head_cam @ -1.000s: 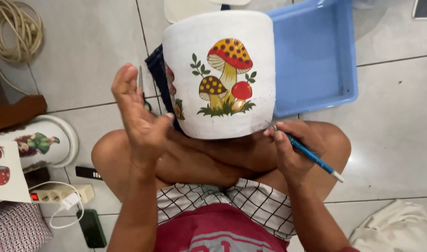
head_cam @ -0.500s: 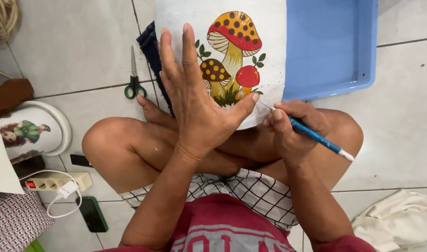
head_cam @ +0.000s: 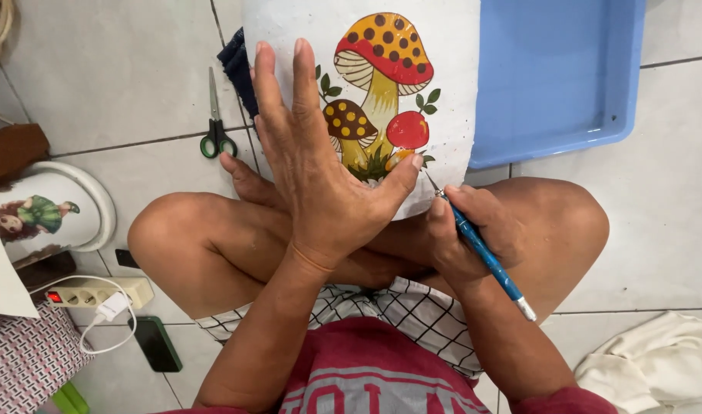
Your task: Detailing a mushroom illustration on a white pot using a blue pen
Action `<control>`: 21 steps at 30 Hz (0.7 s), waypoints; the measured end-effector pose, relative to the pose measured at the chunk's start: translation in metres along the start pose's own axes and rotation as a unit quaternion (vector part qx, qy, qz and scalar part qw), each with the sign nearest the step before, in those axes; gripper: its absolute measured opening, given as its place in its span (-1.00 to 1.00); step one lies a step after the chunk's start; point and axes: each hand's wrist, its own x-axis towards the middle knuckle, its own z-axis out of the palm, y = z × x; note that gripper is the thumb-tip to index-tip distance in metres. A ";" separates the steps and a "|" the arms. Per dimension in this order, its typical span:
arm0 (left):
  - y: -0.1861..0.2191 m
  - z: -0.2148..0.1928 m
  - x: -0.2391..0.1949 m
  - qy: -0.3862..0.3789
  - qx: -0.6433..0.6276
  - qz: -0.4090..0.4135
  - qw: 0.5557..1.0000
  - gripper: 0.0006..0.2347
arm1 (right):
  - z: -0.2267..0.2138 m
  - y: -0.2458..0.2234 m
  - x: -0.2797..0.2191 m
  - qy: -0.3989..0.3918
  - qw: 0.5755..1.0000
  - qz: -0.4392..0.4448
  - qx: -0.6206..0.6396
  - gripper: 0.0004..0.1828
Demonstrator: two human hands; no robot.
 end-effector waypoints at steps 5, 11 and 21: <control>0.001 0.000 -0.001 -0.001 -0.004 -0.005 1.000 0.09 | -0.002 0.002 0.002 -0.025 1.000 -0.004 0.002 -0.84; 0.002 -0.001 0.000 -0.004 -0.005 -0.010 1.000 0.08 | -0.004 0.000 0.005 -0.039 0.999 0.008 -0.012 -0.86; 0.002 0.000 0.000 -0.002 -0.009 -0.006 1.000 0.07 | -0.003 -0.002 0.008 -0.051 0.999 0.016 -0.006 -0.86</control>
